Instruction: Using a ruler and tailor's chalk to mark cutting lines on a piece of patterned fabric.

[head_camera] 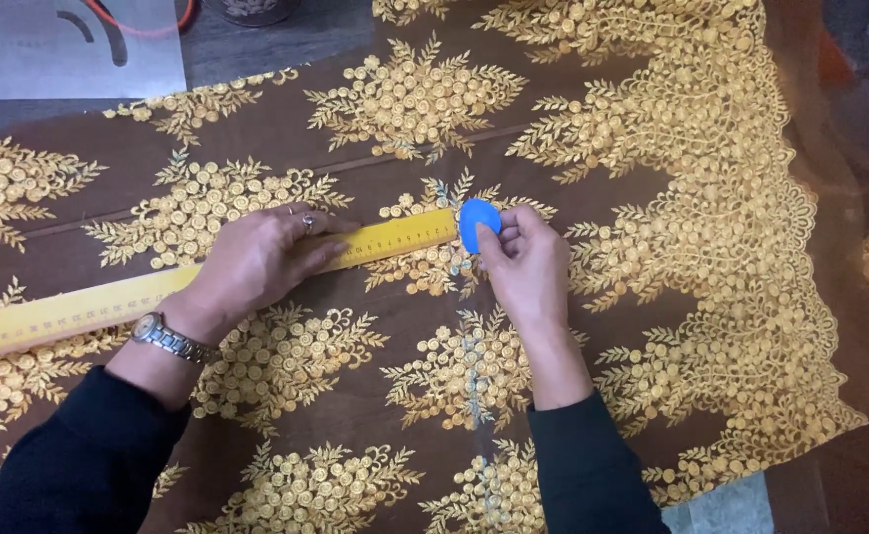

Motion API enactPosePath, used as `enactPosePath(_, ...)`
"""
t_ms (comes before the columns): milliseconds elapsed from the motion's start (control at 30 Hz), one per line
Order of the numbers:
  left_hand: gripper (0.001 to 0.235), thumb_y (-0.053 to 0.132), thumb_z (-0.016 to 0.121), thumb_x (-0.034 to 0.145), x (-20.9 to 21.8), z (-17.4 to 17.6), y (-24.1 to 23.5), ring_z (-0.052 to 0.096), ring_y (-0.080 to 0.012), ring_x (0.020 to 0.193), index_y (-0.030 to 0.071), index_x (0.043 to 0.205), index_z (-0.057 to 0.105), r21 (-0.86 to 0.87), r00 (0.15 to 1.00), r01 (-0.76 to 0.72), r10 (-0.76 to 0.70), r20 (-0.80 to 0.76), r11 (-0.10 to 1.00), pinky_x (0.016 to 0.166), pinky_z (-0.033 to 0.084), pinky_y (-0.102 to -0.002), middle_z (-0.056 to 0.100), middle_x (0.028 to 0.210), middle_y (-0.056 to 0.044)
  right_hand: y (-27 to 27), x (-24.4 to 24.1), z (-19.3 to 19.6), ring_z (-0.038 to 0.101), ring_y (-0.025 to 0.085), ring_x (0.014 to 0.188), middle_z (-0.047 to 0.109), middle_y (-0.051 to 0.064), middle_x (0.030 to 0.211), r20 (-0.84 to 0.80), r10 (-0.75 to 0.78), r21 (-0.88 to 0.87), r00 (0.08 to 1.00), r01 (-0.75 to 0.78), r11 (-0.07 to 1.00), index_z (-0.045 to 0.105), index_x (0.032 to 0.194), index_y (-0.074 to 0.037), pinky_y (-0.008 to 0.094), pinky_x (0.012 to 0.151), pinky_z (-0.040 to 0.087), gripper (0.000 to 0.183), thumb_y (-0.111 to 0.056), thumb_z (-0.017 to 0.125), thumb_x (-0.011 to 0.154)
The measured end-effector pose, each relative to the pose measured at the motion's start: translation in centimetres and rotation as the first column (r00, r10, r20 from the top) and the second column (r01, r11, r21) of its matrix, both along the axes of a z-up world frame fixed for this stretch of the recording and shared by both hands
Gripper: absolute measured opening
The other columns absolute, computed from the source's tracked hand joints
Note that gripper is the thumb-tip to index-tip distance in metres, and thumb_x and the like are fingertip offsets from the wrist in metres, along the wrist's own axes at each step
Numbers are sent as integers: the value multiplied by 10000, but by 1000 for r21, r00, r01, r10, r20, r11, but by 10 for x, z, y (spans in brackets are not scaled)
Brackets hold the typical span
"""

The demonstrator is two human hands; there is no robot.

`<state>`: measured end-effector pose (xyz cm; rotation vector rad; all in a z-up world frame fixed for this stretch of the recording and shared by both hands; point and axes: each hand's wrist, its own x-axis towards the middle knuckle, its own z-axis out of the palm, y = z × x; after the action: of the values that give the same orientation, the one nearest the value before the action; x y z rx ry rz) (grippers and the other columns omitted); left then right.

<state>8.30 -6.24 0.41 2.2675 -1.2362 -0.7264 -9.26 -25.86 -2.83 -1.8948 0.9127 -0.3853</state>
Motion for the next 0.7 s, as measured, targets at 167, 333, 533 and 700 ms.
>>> enactPosePath(167,191,227,641,920,-1,16,-7,738,-225,712,113,1053,717,95,999,4,-8,41,996,628,614,-313,751,820,-97,-5,10,-6,623,173,491,635,91,581,-91,38,-148,995,-52,988,648,827,-39,302,494,472,101,-119,707,817)
enactPosePath(333,184,221,633,918,-2,27,-11,746,-219,735,128,1055,712,148,997,31,-41,62,989,640,627,-306,749,847,-77,-5,12,11,638,219,460,645,80,532,-297,78,-132,952,-122,984,665,741,-65,316,455,460,71,-120,709,749)
enactPosePath(533,186,232,655,904,20,1,4,722,-312,760,118,1030,730,-85,984,-81,93,152,993,638,599,-415,729,886,-108,-20,-5,30,637,199,460,657,176,633,-158,-33,99,987,49,994,671,847,36,302,460,526,119,-44,672,759)
enactPosePath(700,229,314,641,902,44,-16,-1,698,-334,810,194,1078,726,-113,975,-118,137,177,987,689,567,-444,717,903,-84,-27,12,22,678,191,557,656,160,708,-9,-97,115,995,98,989,637,917,43,292,551,551,161,-83,675,824)
